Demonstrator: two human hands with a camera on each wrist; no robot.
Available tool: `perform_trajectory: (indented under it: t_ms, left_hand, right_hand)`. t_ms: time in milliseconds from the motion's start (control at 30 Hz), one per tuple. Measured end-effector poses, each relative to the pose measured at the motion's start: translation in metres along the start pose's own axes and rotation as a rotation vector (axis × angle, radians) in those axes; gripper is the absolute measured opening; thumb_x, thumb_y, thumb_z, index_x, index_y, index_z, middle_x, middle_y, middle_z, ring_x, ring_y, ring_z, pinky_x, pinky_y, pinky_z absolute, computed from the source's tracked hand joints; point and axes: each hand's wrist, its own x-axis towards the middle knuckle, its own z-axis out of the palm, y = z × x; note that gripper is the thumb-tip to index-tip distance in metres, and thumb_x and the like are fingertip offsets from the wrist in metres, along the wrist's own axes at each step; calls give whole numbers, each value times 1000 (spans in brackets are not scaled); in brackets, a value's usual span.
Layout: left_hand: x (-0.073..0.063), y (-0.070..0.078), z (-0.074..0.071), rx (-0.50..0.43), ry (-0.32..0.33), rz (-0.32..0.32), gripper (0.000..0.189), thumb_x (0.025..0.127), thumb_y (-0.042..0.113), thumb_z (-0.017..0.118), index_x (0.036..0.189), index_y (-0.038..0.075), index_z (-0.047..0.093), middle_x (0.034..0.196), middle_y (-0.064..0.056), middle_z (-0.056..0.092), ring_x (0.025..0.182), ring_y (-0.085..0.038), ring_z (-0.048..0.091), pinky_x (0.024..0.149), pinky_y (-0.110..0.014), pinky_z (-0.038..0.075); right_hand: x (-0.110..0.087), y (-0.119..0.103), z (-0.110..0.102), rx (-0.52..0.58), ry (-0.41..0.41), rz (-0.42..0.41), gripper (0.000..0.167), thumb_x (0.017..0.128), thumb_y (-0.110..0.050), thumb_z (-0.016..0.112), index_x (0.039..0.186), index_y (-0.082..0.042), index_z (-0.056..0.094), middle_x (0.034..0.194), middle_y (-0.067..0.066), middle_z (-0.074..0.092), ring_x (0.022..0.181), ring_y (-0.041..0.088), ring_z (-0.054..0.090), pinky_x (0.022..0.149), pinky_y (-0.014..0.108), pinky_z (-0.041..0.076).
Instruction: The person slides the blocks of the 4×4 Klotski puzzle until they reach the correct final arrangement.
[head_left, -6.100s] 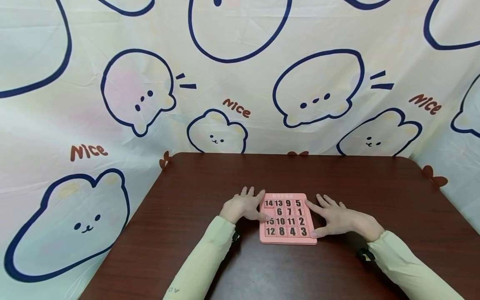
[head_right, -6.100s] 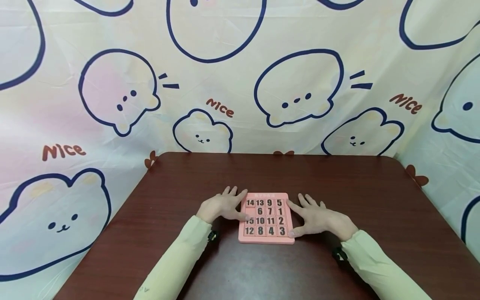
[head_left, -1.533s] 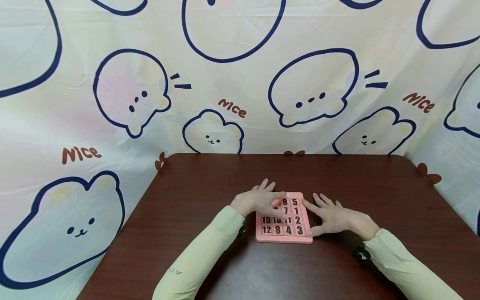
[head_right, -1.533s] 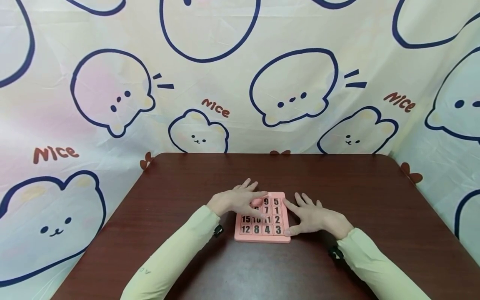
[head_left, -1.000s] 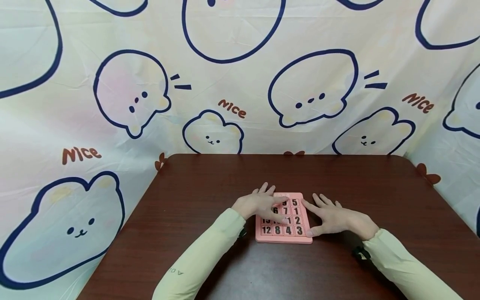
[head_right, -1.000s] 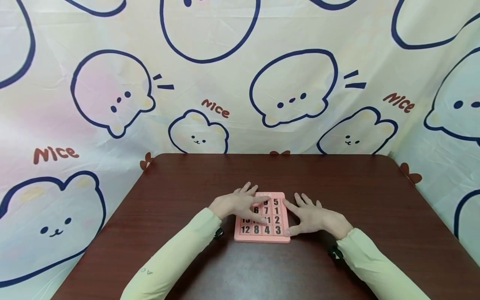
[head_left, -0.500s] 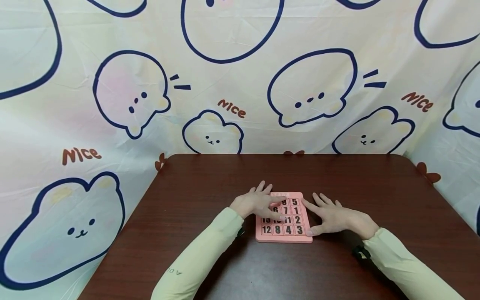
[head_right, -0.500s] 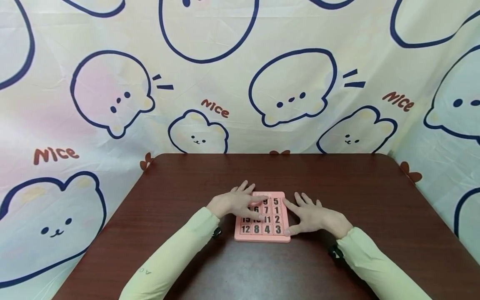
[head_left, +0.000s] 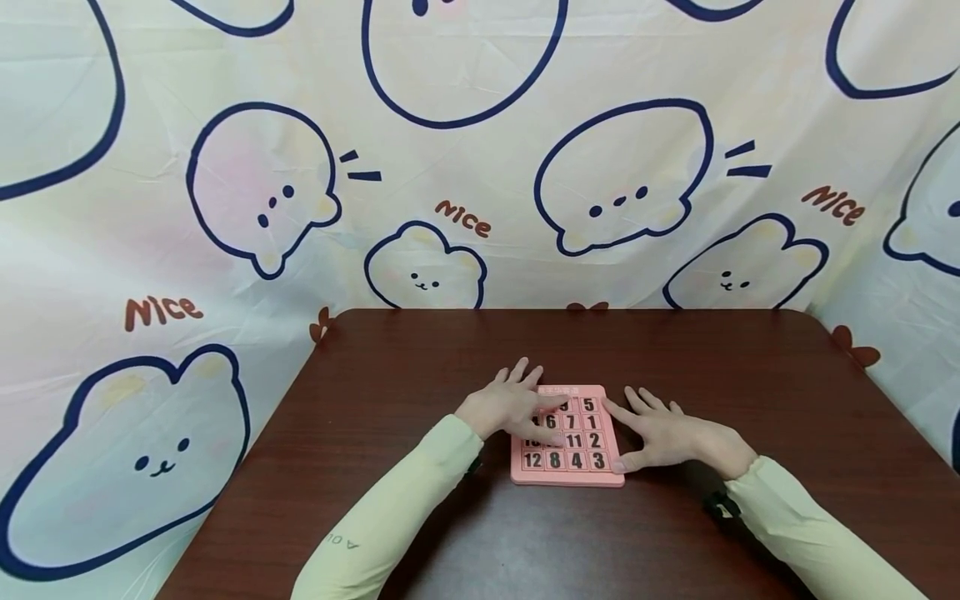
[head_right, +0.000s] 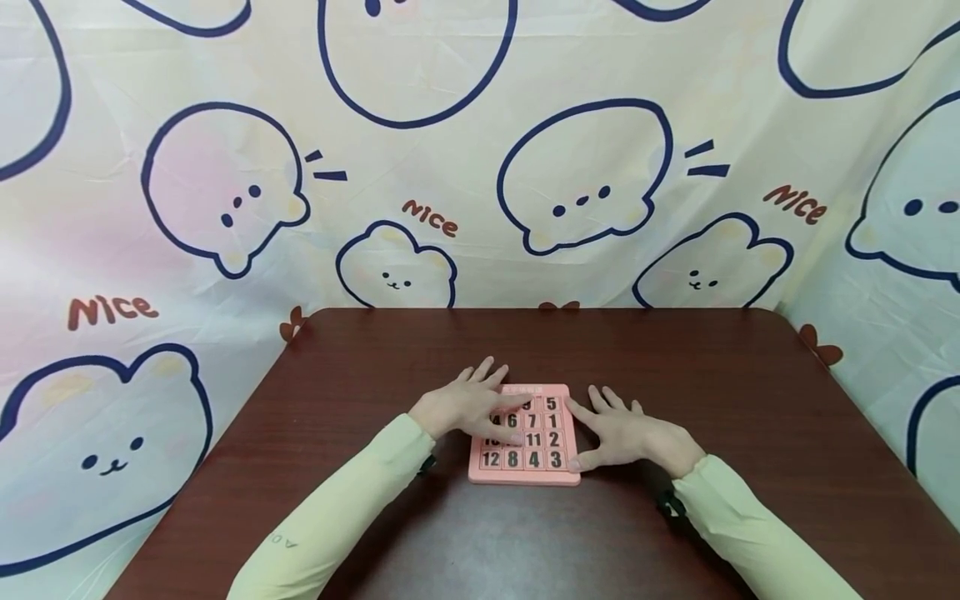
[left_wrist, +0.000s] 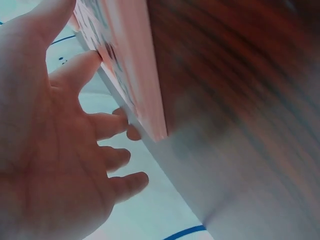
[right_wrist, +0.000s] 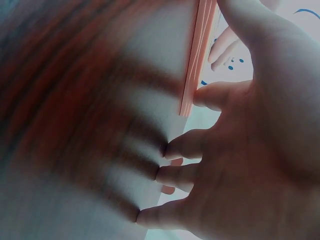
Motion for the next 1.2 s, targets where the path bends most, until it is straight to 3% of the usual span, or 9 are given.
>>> perform_trajectory:
  t_ms: [267, 533, 767, 967, 1200]
  left_hand:
    - [-8, -14, 2, -27, 14, 3, 74, 82, 75, 55, 148, 51, 30, 167, -6, 9, 154, -30, -7, 123, -53, 10]
    - [-13, -18, 3, -32, 32, -9, 74, 82, 75, 56, 148, 51, 33, 166, -7, 13, 154, -32, -4, 123, -54, 12]
    - [-8, -2, -5, -32, 69, 22, 78, 83, 74, 56, 151, 43, 34, 166, -7, 14, 155, -30, -1, 123, -52, 13]
    - [5, 15, -8, -24, 65, 59, 82, 82, 75, 55, 153, 43, 28, 166, -5, 14, 155, -28, -1, 123, -51, 12]
    - [17, 26, -9, -4, 58, 77, 82, 81, 78, 53, 152, 46, 27, 166, -4, 13, 155, -26, -3, 124, -48, 11]
  right_hand:
    - [1, 0, 1, -6, 11, 7, 108, 75, -75, 65, 158, -20, 22, 160, 30, 13, 147, 53, 9, 106, 78, 13]
    - [1, 1, 3, -7, 12, 7, 108, 74, -75, 65, 158, -21, 22, 161, 30, 13, 147, 53, 9, 106, 78, 13]
    - [1, 2, 3, -7, 13, 2, 108, 75, -75, 64, 158, -20, 22, 160, 31, 13, 147, 53, 9, 105, 79, 13]
    - [0, 2, 1, 0, 11, -15, 107, 76, -75, 63, 158, -20, 22, 160, 32, 13, 147, 54, 8, 103, 80, 13]
    - [-1, 1, 0, 7, 9, -33, 105, 77, -73, 63, 158, -19, 22, 159, 33, 13, 146, 55, 8, 102, 81, 13]
